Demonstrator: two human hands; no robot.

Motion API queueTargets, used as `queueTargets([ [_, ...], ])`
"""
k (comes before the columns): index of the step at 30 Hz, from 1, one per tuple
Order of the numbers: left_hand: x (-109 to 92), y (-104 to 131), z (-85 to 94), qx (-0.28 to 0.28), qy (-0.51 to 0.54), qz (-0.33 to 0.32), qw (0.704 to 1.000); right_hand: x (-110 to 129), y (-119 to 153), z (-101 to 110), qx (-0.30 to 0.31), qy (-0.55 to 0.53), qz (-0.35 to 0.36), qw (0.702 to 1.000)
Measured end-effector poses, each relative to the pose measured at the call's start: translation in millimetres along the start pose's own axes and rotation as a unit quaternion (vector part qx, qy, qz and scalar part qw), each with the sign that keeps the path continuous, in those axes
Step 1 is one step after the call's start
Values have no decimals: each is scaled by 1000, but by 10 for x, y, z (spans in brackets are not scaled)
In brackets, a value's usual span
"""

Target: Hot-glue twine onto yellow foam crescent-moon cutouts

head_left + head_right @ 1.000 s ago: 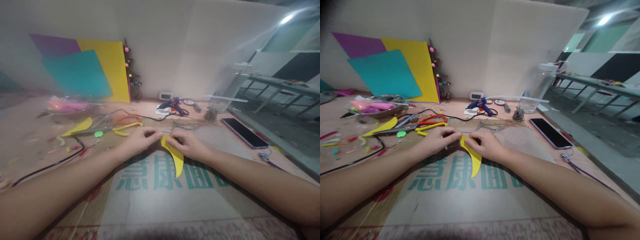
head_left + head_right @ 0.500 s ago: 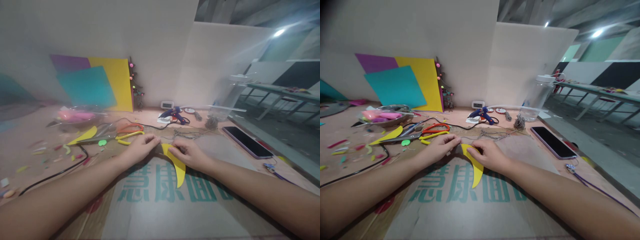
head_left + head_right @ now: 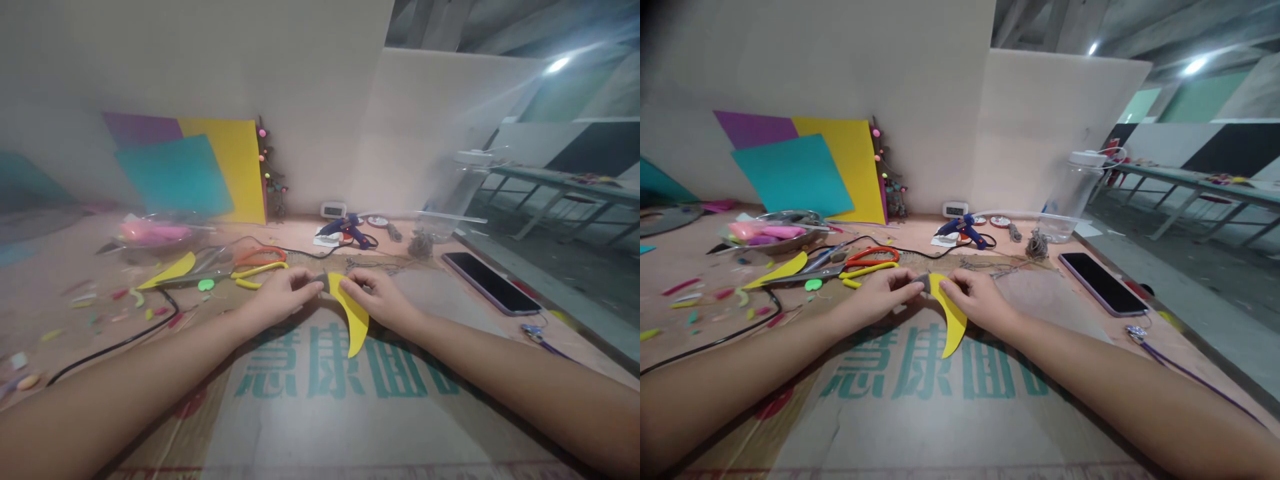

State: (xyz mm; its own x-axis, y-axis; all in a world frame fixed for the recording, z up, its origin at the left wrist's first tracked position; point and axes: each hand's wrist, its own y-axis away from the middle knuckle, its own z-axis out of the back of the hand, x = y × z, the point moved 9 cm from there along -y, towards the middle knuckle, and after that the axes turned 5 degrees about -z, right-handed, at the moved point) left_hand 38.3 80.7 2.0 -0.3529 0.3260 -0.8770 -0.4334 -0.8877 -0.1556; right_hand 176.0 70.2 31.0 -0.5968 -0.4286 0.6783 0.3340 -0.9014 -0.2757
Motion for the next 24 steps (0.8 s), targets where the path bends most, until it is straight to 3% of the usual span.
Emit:
queueTargets([
  [5, -49, 2, -38, 18, -28, -27, 999, 12, -3, -6, 7, -15, 4, 1000],
  [16, -13, 0, 29, -10, -50, -27, 998, 18, 5, -31, 22, -14, 5, 1000],
  [24, -46, -28, 50, -21, -11, -48, 999, -148, -15, 43, -19, -81, -62, 995],
])
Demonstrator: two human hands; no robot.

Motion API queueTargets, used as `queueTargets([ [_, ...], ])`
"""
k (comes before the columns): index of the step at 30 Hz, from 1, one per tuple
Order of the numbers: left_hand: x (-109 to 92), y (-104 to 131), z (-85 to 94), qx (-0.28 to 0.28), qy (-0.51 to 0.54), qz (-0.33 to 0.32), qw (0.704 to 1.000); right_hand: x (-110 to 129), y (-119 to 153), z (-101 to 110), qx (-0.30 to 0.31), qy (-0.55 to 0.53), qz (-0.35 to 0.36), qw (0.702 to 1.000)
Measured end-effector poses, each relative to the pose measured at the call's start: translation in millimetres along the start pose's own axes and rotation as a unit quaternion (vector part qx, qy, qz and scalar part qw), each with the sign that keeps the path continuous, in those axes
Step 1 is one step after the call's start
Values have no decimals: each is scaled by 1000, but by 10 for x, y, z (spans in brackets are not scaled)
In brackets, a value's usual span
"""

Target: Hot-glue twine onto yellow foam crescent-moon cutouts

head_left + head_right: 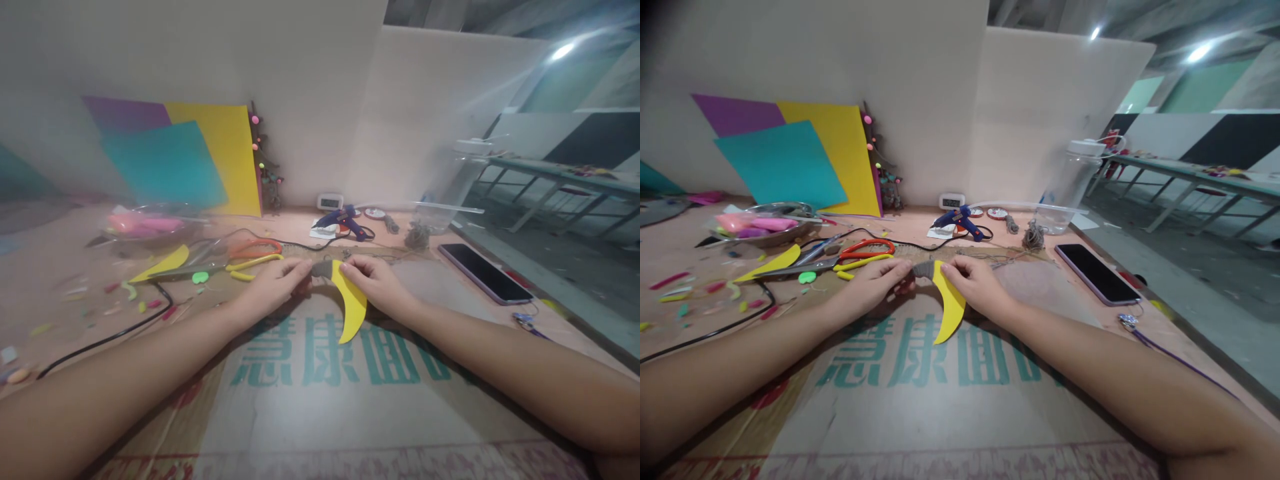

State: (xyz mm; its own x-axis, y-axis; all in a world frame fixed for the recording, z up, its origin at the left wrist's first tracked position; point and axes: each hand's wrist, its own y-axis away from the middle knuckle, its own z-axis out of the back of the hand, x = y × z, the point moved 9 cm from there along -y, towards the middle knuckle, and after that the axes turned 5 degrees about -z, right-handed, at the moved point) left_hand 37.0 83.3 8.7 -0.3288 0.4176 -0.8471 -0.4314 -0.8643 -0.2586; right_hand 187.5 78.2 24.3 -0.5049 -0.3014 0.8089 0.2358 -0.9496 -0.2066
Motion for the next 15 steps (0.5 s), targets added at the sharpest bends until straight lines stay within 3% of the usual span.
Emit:
queueTargets([
  [5, 27, 32, -10, 12, -33, 39, 999, 5, -2, -13, 5, 1, 3, 1000],
  [15, -35, 23, -27, 17, -42, 27, 999, -30, -30, -67, 27, 7, -4, 1000],
])
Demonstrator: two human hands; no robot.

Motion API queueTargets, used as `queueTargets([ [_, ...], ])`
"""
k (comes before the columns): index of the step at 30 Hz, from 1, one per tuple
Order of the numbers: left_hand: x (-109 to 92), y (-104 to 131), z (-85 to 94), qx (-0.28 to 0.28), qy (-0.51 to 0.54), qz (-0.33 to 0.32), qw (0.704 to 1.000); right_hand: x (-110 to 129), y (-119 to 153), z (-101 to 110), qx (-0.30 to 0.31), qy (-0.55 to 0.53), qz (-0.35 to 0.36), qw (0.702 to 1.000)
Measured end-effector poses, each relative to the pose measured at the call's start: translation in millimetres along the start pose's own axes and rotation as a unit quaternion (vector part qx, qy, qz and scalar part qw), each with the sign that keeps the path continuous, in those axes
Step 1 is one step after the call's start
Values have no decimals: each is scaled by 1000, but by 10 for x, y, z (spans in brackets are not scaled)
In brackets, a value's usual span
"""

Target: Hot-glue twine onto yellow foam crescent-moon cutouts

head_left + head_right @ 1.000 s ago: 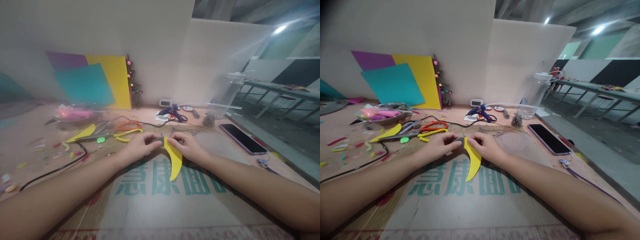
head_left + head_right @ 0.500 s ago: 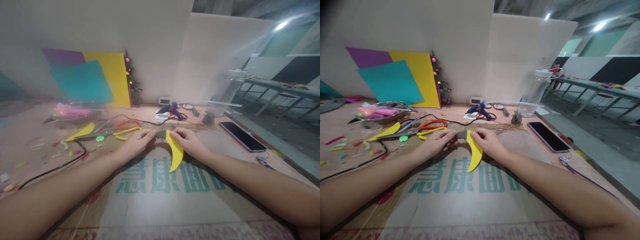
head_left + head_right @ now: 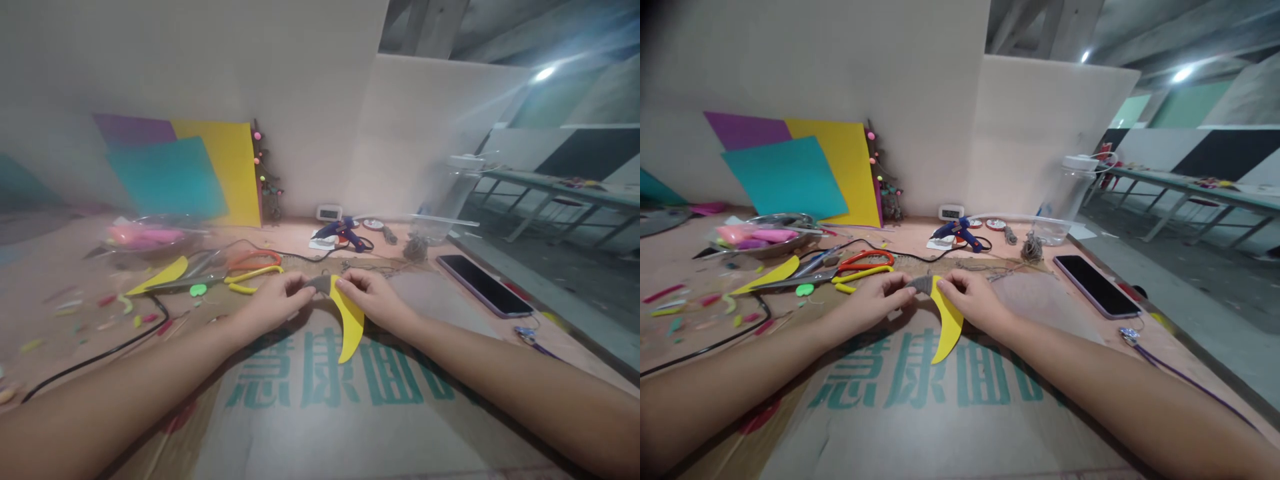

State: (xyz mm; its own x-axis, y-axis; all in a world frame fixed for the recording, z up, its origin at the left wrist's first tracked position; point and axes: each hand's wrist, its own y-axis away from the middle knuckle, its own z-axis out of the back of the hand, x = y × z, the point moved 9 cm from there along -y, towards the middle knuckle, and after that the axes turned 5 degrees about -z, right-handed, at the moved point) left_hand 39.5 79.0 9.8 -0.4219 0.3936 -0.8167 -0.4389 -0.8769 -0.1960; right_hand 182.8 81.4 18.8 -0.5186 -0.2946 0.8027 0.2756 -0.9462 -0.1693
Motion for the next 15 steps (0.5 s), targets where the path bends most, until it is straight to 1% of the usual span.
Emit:
queueTargets([
  [5, 7, -16, 5, -11, -9, -15, 1000, -5, -4, -11, 0, -23, -2, 1000],
  [11, 19, -36, 10, -19, 3, -21, 1000, 9, -6, -12, -1, -2, 10, 1000],
  [15, -5, -20, -1, -9, 5, -15, 1000, 12, -3, 0, -6, 10, 12, 1000],
])
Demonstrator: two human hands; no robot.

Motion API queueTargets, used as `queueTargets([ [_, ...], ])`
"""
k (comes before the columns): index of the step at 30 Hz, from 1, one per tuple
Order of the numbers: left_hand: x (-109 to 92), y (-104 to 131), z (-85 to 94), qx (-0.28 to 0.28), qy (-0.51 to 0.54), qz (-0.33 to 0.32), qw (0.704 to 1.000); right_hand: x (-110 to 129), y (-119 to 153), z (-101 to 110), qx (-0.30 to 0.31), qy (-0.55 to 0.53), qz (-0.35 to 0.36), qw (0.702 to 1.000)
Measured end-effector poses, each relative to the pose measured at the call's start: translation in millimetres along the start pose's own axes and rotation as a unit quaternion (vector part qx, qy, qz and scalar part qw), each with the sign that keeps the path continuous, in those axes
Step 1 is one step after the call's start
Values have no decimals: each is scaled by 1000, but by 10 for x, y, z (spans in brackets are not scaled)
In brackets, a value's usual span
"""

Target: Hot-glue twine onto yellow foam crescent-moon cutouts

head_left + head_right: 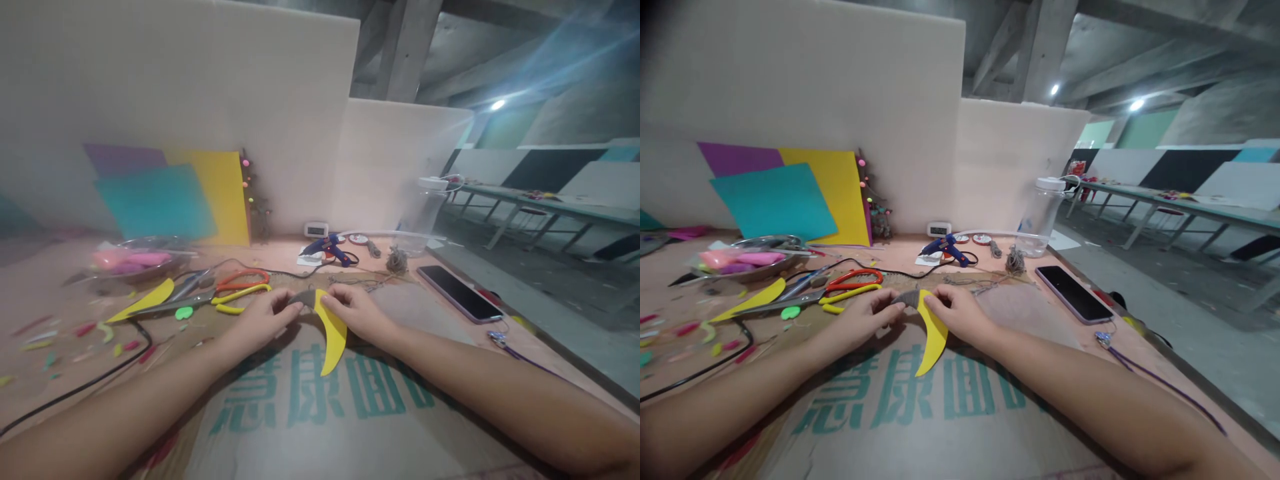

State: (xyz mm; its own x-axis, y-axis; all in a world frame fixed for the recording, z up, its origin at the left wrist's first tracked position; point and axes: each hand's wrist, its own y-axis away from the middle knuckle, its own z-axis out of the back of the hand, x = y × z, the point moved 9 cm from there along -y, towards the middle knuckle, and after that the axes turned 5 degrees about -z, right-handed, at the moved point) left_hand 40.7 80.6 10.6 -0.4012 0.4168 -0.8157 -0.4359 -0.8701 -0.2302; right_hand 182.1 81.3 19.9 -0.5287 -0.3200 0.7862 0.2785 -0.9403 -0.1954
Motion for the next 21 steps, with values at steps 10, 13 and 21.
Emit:
queueTargets([
  [10, 16, 9, 18, 3, -16, -13, 1000, 5, 5, -23, 15, -3, 7, 1000],
  [13, 34, 9, 15, 8, 14, -12, 1000, 19, 14, -14, 13, 1, 6, 1000],
  [21, 6, 8, 18, 7, -35, -2, 999, 61, 35, -18, 21, -5, 4, 1000],
])
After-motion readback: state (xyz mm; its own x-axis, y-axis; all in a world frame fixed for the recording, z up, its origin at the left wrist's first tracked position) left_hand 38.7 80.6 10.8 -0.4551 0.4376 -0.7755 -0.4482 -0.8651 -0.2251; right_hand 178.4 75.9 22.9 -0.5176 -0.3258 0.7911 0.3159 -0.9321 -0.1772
